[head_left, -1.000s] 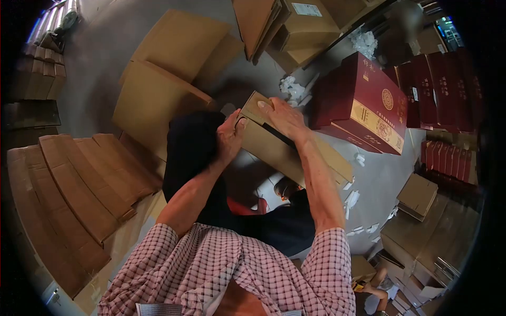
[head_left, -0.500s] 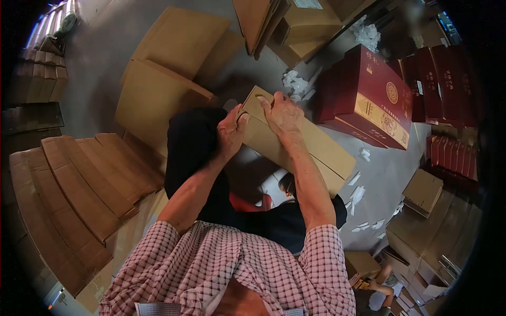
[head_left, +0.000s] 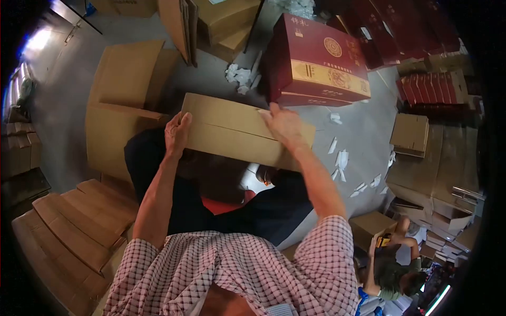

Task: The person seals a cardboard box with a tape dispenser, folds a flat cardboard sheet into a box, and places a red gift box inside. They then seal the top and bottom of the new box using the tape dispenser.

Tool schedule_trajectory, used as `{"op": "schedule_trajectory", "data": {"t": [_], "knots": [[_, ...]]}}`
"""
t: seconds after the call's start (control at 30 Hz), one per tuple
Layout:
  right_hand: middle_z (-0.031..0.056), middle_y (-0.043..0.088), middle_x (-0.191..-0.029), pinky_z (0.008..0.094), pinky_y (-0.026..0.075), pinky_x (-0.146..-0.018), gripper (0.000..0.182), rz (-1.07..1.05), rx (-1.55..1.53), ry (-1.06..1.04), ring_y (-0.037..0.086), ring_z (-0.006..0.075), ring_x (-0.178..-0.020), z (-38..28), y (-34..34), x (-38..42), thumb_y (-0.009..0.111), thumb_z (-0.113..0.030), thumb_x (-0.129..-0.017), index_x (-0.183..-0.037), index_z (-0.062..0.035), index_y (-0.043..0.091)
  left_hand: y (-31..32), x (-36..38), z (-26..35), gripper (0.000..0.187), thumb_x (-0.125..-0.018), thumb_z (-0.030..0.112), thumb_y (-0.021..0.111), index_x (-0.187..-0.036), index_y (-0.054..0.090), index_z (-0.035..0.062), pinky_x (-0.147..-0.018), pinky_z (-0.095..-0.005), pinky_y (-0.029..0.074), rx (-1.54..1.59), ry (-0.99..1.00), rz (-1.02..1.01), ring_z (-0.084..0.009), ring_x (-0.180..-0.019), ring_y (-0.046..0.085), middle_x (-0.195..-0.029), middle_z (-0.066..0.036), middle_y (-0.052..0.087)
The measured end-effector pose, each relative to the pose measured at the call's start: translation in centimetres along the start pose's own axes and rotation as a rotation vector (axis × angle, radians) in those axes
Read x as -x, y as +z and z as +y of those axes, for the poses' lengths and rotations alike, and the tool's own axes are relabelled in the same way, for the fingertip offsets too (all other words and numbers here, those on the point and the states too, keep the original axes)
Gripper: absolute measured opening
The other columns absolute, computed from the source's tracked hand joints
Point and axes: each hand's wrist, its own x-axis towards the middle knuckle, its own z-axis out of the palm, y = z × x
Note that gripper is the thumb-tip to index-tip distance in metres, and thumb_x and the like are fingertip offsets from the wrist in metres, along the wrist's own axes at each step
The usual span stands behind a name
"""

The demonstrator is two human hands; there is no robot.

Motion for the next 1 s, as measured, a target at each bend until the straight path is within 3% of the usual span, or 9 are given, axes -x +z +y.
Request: {"op": "schedule_trajectory", "data": {"t": [0.17, 0.3, 0.33, 0.43, 0.47, 0.57, 0.67, 0.73, 1.0], "knots": [[0.0140, 0.076, -0.091, 0.0499, 0.051, -0.085, 0.057, 0.209, 0.117, -0.071, 0.074, 0.0351, -0.087, 7.2, 1.2, 3.2, 0.050, -0.063, -0.105, -0.100, -0.0079, 0.063, 1.0, 0.4, 1.5, 0.054, -0.106, 0.040, 0.071, -0.143, 0.067, 0.0010, -0.095, -0.0282, 0.050, 0.033, 0.027, 0.045, -0.0109, -0.107, 0.064, -0.120, -0.001, 0.075], [0.0203, 0.076, -0.109, 0.0514, 0.050, -0.098, 0.066, 0.242, 0.065, -0.100, 0.072, 0.0333, -0.109, 7.9, 1.0, 3.5, 0.050, -0.064, -0.105, -0.131, -0.0058, 0.067, -0.9, -1.8, -2.5, 0.060, -0.106, 0.035, 0.071, -0.153, 0.057, 0.0001, -0.107, -0.0280, 0.045, 0.146, 0.128, -0.015, -0.0132, -0.122, 0.062, -0.139, -0.006, 0.069], [0.0241, 0.072, -0.128, 0.0508, 0.047, -0.108, 0.069, 0.411, 0.138, -0.169, 0.067, 0.0353, -0.124, 8.8, 2.0, 4.1, 0.051, -0.060, -0.106, -0.147, -0.0049, 0.059, -1.0, -1.8, -2.0, 0.057, -0.108, 0.029, 0.069, -0.153, 0.055, -0.0023, -0.113, -0.0301, 0.044, 0.022, 0.014, 0.060, -0.0152, -0.129, 0.060, -0.144, -0.009, 0.065], [0.0244, 0.067, -0.139, 0.0480, 0.045, -0.113, 0.064, 0.526, -0.647, 0.182, 0.062, 0.0394, -0.131, 14.8, 3.7, 8.0, 0.052, -0.053, -0.108, -0.147, -0.0024, 0.059, -0.5, -1.1, -0.4, 0.061, -0.109, 0.035, 0.067, -0.155, 0.053, -0.0031, -0.118, -0.0351, 0.042, -0.029, -0.012, 0.081, -0.0211, -0.138, 0.057, -0.150, -0.010, 0.061], [0.0250, 0.071, -0.127, 0.0470, 0.051, -0.104, 0.057, 0.656, -0.842, 0.342, 0.066, 0.0443, -0.120, 16.1, 3.4, 11.0, 0.052, -0.046, -0.108, -0.138, 0.0018, 0.062, -0.3, -0.8, 0.2, 0.064, -0.108, 0.038, 0.066, -0.156, 0.052, -0.0024, -0.119, -0.0371, 0.041, -0.083, -0.049, 0.100, -0.0231, -0.142, 0.054, -0.153, -0.010, 0.059], [0.0273, 0.074, -0.093, 0.0528, 0.056, -0.083, 0.053, 0.342, -0.594, 0.758, 0.071, 0.0484, -0.093, 23.3, 17.4, 21.3, 0.060, -0.048, -0.104, -0.108, 0.0034, 0.072, -1.1, -1.3, 0.1, 0.083, -0.102, 0.063, 0.065, -0.164, 0.046, 0.0104, -0.124, -0.0523, 0.034, -0.248, -0.097, 0.076, -0.0319, -0.154, 0.039, -0.169, -0.011, 0.042], [0.0262, 0.076, -0.098, 0.0515, 0.059, -0.084, 0.047, 0.301, -0.685, 0.923, 0.073, 0.0468, -0.097, 18.3, 34.3, 31.3, 0.070, -0.044, -0.095, -0.106, 0.0013, 0.075, -1.2, -1.4, 0.4, 0.083, -0.102, 0.061, 0.065, -0.164, 0.044, 0.0093, -0.124, -0.0538, 0.034, -0.272, -0.117, 0.111, -0.0321, -0.154, 0.040, -0.168, -0.012, 0.042], [0.0233, 0.078, -0.106, 0.0513, 0.059, -0.087, 0.038, 0.112, -0.663, 1.282, 0.075, 0.0445, -0.102, 11.0, 33.3, 32.6, 0.072, -0.033, -0.093, -0.115, -0.0023, 0.073, 0.0, -0.4, 1.9, 0.078, -0.105, 0.055, 0.063, -0.162, 0.046, 0.0050, -0.119, -0.0471, 0.040, -0.252, -0.141, 0.143, -0.0319, -0.147, 0.048, -0.164, -0.014, 0.048], [0.0122, 0.075, -0.104, 0.0454, 0.057, -0.080, 0.031, 0.149, -0.589, 1.462, 0.072, 0.0305, -0.098, 4.3, 39.1, 33.1, 0.065, -0.029, -0.098, -0.111, -0.0008, 0.070, -0.9, -0.7, 0.9, 0.069, -0.109, 0.046, 0.061, -0.159, 0.049, -0.0004, -0.118, -0.0414, 0.040, -0.311, -0.101, 0.230, -0.0319, -0.141, 0.054, -0.162, -0.015, 0.051]]}}
